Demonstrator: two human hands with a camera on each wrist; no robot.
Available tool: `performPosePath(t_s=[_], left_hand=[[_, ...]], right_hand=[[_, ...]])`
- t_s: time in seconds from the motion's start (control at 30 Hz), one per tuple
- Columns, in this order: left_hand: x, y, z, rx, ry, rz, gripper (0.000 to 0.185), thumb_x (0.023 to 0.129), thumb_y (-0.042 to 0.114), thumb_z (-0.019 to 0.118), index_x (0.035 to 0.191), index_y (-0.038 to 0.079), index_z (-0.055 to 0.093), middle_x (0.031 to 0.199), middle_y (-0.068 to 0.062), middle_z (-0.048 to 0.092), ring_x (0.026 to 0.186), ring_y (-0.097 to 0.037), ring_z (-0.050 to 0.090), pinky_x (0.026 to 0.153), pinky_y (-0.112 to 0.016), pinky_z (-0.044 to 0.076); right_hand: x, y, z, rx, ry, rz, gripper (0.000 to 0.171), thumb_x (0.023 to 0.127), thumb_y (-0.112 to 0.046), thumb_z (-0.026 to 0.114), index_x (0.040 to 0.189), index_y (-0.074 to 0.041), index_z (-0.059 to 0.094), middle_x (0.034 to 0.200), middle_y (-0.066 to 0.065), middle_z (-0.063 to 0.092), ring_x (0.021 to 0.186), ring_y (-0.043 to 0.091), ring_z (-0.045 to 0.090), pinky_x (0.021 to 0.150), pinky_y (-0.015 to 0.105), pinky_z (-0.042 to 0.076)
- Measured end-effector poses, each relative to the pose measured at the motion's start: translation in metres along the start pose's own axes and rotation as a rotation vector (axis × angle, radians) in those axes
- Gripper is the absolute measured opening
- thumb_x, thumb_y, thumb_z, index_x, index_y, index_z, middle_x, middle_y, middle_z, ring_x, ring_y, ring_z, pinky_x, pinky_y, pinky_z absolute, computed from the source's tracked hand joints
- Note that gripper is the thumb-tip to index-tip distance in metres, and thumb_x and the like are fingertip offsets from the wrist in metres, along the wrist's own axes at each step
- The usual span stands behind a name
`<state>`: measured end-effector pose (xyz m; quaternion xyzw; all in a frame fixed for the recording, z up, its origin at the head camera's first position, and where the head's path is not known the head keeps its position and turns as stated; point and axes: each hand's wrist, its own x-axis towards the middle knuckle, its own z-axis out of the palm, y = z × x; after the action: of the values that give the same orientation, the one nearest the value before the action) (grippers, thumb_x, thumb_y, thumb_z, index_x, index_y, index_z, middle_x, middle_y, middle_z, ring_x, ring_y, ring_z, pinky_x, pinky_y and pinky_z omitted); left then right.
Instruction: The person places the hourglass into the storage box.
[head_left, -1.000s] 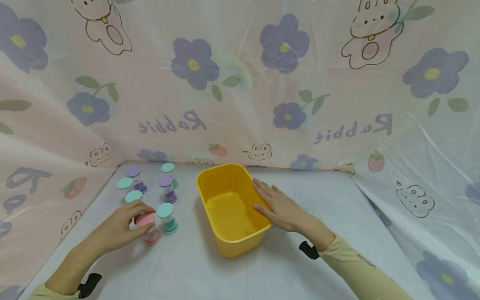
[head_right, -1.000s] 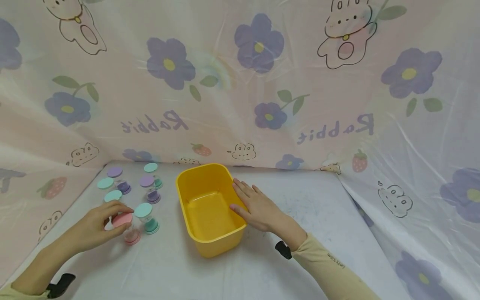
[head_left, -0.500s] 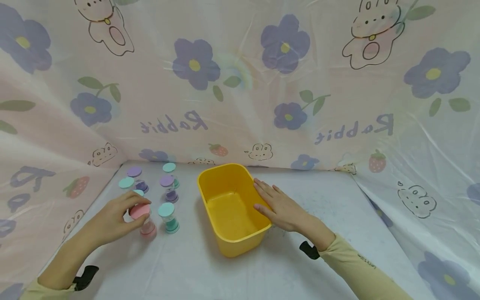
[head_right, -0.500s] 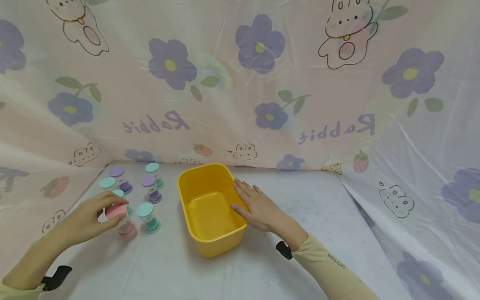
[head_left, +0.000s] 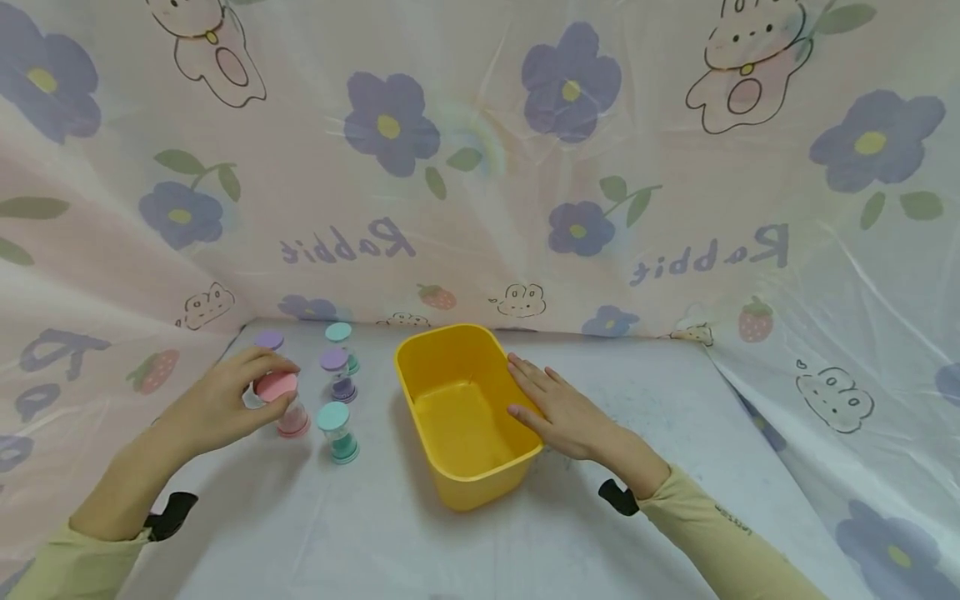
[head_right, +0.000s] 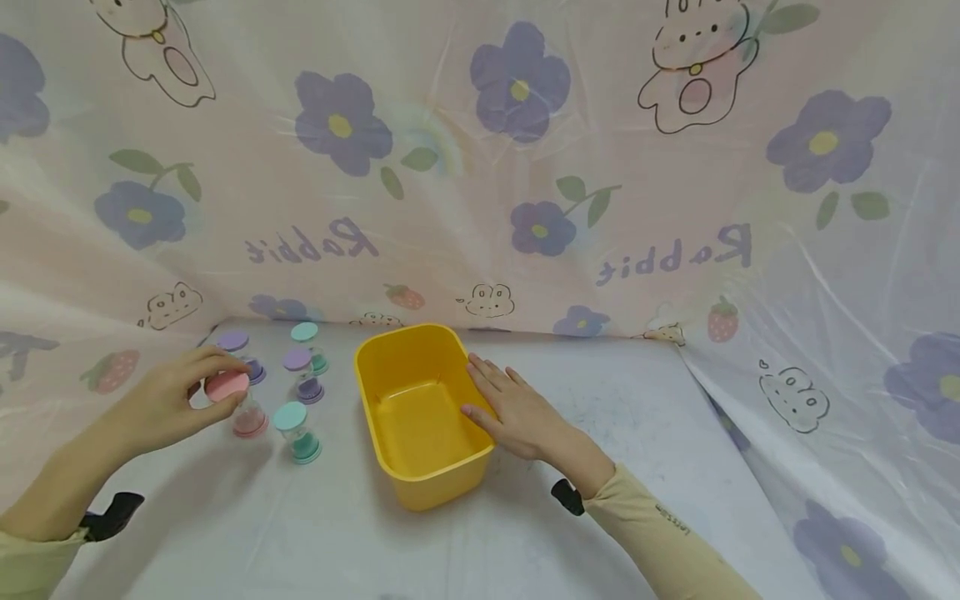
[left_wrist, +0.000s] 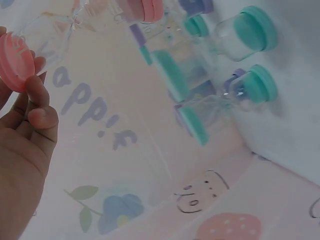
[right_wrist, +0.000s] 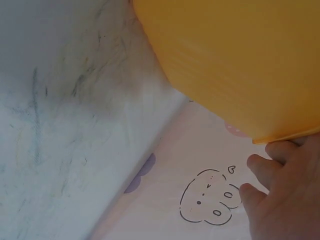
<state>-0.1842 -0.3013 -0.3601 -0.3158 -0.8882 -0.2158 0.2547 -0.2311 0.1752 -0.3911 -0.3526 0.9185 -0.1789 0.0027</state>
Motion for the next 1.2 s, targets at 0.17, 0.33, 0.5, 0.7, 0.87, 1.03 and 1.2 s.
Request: performPosePath(t_s=[0.17,0.33,0.5,0.7,0.87,1.03,1.2], left_hand=[[0.017,0.001,-0.004,0.012,0.001,0.039,0.043,0.071,0.001,0.087,0.111,0.01,0.072,0.104,0.005,0.061,0.08,-0.004,0.047,0.065,-0.014,0.039],[0.036,0.005,-0.007,0.035,0.004,0.055,0.041,0.073,0.003,0.086,0.112,0.008,0.073,0.11,-0.003,0.066,0.086,-0.009,0.052,0.069,-0.015,0.043],[0.058,0.009,-0.007,0.012,0.01,0.081,0.038,0.076,0.003,0.085,0.111,0.005,0.073,0.101,0.001,0.065,0.082,-0.008,0.05,0.069,-0.014,0.041],[0.081,0.019,-0.008,0.002,-0.008,0.068,0.035,0.08,0.006,0.084,0.113,0.008,0.073,0.106,0.002,0.065,0.086,-0.01,0.054,0.074,-0.013,0.045],[0.1,0.027,-0.005,-0.007,-0.025,0.072,0.032,0.083,0.007,0.083,0.114,0.008,0.073,0.113,0.0,0.066,0.09,-0.013,0.058,0.08,-0.014,0.048],[0.119,0.038,-0.002,-0.014,-0.043,0.08,0.033,0.086,0.01,0.082,0.117,0.01,0.073,0.115,0.0,0.066,0.092,-0.013,0.058,0.079,-0.021,0.053],[0.137,0.046,0.005,-0.05,-0.059,0.126,0.031,0.087,0.012,0.081,0.118,0.01,0.074,0.112,0.001,0.067,0.089,-0.013,0.054,0.073,-0.025,0.051]], right_hand=[[0.0,0.0,0.0,0.0,-0.005,0.009,0.073,0.111,-0.048,0.042,0.165,-0.005,0.02,0.173,0.006,0.015,0.158,0.029,0.02,0.128,0.053,0.013],[0.001,0.0,0.001,0.001,-0.013,0.006,0.073,0.111,-0.049,0.04,0.166,-0.005,0.019,0.173,0.006,0.015,0.158,0.029,0.019,0.128,0.054,0.012],[0.001,0.0,0.001,-0.002,-0.016,0.006,0.072,0.111,-0.049,0.039,0.166,-0.006,0.018,0.174,0.006,0.014,0.159,0.028,0.019,0.129,0.052,0.011],[0.0,0.001,0.001,-0.004,-0.016,0.01,0.073,0.111,-0.05,0.039,0.166,-0.006,0.018,0.174,0.006,0.013,0.159,0.028,0.018,0.129,0.052,0.01],[-0.001,0.001,0.0,0.0,-0.023,0.013,0.073,0.111,-0.05,0.039,0.166,-0.006,0.018,0.174,0.005,0.012,0.159,0.028,0.018,0.129,0.052,0.01],[-0.001,0.0,-0.001,0.001,-0.026,0.009,0.073,0.111,-0.05,0.038,0.166,-0.005,0.019,0.174,0.005,0.012,0.159,0.028,0.017,0.129,0.051,0.01],[0.0,0.0,-0.002,0.004,-0.028,0.009,0.073,0.111,-0.05,0.038,0.165,-0.005,0.019,0.174,0.004,0.011,0.159,0.026,0.017,0.129,0.05,0.011]])
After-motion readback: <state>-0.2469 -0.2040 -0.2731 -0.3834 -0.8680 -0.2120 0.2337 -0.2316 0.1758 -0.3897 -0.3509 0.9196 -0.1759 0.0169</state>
